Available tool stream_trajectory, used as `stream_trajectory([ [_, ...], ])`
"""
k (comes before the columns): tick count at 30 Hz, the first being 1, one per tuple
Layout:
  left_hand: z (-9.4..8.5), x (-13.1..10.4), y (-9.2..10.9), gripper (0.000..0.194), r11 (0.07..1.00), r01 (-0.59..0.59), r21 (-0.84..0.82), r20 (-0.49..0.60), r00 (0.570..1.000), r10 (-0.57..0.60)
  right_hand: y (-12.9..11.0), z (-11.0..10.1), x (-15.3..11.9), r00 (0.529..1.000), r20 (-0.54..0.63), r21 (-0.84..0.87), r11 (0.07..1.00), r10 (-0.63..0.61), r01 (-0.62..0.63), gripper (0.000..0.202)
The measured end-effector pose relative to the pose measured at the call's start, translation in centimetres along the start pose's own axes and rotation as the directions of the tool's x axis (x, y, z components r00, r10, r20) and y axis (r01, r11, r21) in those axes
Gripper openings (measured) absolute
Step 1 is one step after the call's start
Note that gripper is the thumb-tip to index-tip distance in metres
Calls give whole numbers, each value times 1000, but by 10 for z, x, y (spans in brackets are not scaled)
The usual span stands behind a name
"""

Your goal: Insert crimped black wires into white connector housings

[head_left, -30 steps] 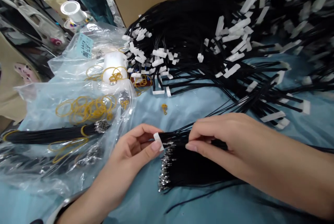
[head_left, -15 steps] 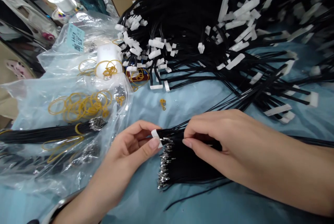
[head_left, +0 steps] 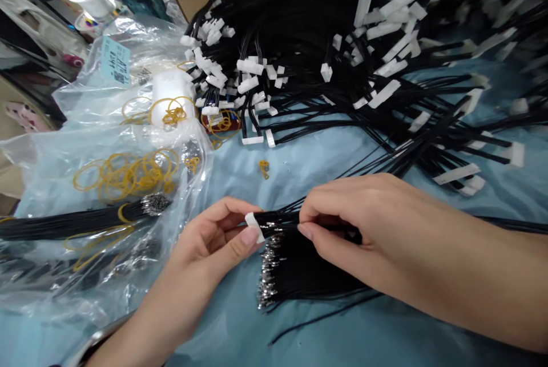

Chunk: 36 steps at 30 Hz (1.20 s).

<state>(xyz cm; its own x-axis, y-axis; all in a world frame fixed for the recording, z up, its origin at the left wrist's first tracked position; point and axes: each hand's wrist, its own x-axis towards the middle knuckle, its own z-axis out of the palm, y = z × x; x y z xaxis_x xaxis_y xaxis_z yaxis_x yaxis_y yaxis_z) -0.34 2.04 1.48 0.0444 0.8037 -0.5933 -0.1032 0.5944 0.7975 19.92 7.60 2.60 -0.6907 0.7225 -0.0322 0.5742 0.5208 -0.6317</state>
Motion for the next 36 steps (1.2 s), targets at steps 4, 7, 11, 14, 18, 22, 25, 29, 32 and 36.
stream_trajectory([
  [4, 1, -1, 2, 6, 1000, 11, 1, 16, 1000, -11, 2, 1, -2, 999, 9, 28, 999, -46, 46, 25],
  [7, 2, -1, 3, 5, 1000, 6, 3, 24, 1000, -6, 2, 1, -2, 997, 2, 54, 996, -71, 71, 26],
  [11, 1, 0, 2, 7, 1000, -14, -5, 43, 999, 14, 1, 0, 0, 999, 4, 58, 997, -48, 48, 26],
  [14, 0, 0, 0, 7, 1000, -21, 6, 54, 998, 21, 2, 0, 0, 999, 12, 69, 997, -43, 42, 26],
  [18, -1, -1, 0, 6, 999, -44, 31, 80, 996, 41, 3, 2, 0, 997, 30, 92, 993, -74, 71, 25],
  [22, 0, 0, 0, 6, 998, -41, 46, 74, 997, 37, 3, 2, 1, 997, 32, 80, 995, -69, 66, 25],
  [25, 0, 1, -1, 9, 998, -38, 55, 49, 998, 35, 2, 0, 3, 997, 47, 104, 993, -62, 56, 26],
  [29, -1, 0, -1, 12, 999, -12, 39, 33, 999, 11, 1, 0, 3, 996, 25, 161, 983, -89, 84, 21],
  [32, -3, 0, -2, 12, 1000, -11, 17, 32, 999, 10, 2, 0, 2, 995, 12, 193, 977, -94, 90, 19],
  [36, -2, 1, -3, 13, 999, -34, 25, 40, 999, 33, 2, 1, 1, 996, -7, 205, 975, -86, 86, 17],
])
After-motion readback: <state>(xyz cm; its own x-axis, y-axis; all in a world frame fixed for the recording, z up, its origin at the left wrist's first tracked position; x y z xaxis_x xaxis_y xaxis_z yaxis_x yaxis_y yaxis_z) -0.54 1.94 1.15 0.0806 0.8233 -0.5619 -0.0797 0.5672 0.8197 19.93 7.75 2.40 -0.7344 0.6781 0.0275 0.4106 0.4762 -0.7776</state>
